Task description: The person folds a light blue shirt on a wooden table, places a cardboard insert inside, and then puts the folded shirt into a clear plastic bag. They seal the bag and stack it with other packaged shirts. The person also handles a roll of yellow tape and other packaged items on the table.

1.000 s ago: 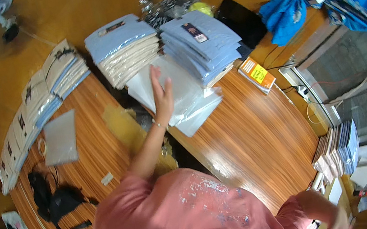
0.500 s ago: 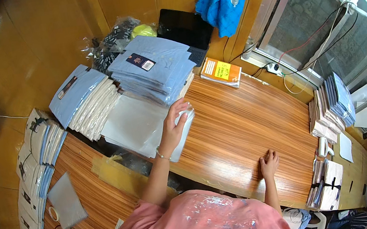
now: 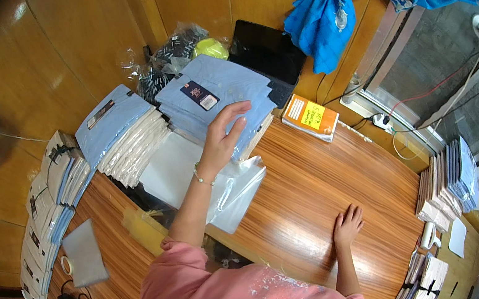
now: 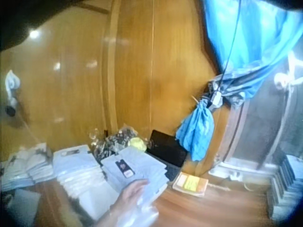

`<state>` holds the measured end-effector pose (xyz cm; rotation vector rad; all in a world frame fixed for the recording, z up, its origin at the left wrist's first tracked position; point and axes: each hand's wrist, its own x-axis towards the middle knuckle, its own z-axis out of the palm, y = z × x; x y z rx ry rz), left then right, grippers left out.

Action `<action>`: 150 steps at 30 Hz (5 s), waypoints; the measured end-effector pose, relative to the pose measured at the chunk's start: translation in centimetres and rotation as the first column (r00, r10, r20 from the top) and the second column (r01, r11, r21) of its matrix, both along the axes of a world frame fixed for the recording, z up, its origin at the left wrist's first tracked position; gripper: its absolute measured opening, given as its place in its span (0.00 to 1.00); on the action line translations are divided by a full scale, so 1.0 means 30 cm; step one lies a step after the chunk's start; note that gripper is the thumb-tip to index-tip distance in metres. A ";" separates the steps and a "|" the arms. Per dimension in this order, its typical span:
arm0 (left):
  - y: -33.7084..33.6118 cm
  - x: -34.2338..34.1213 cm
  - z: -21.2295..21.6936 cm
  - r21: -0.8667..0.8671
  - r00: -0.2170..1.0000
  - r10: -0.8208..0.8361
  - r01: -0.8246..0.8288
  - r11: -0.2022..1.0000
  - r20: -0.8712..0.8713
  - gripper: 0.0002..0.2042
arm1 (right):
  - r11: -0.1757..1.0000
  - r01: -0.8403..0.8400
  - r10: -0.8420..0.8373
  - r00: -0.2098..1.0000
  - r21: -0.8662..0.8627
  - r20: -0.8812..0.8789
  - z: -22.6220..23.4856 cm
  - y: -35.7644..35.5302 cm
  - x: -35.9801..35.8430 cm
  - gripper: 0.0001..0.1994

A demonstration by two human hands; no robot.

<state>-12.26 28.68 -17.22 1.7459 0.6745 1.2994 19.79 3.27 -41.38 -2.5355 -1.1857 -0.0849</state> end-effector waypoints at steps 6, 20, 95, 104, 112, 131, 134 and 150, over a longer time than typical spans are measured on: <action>0.008 0.144 -0.024 0.006 0.979 -0.177 0.179 0.984 -0.097 0.13 | 1.000 0.019 -0.019 0.999 -0.017 -0.028 0.052 0.015 -0.021 0.26; -0.514 0.452 -0.711 0.114 0.518 -0.144 0.435 0.893 -0.843 0.32 | 1.000 0.016 -0.016 1.000 -0.020 0.002 0.062 0.021 -0.015 0.26; 1.337 -0.758 -0.300 -0.287 0.833 0.512 -0.448 0.847 0.209 0.07 | 0.957 -0.274 0.277 0.961 -0.094 0.012 0.039 0.503 -0.162 0.25; 1.210 -0.583 0.122 -0.172 0.671 0.342 -0.308 0.936 0.658 0.08 | 0.952 -0.296 0.299 0.954 -0.070 0.024 0.036 0.509 -0.170 0.25; 0.752 -0.194 0.557 0.206 0.549 -0.110 -0.116 0.972 0.828 0.10 | 0.951 -0.310 0.305 0.945 -0.024 -0.114 0.045 0.496 -0.149 0.26; -0.244 0.554 -0.128 0.061 0.705 -0.454 0.573 0.817 -0.545 0.05 | 0.769 0.319 0.449 0.349 0.555 -0.823 0.399 0.158 -0.241 0.27; -0.240 0.589 -0.185 0.242 0.679 -0.328 0.601 0.762 -0.657 0.05 | 0.726 0.418 0.464 0.289 0.546 -0.837 0.324 0.209 -0.226 0.23; 1.280 -0.373 0.131 0.495 0.235 0.580 -0.334 0.802 -0.780 0.26 | 0.853 0.130 0.445 0.325 0.506 -0.834 0.127 0.494 0.179 0.16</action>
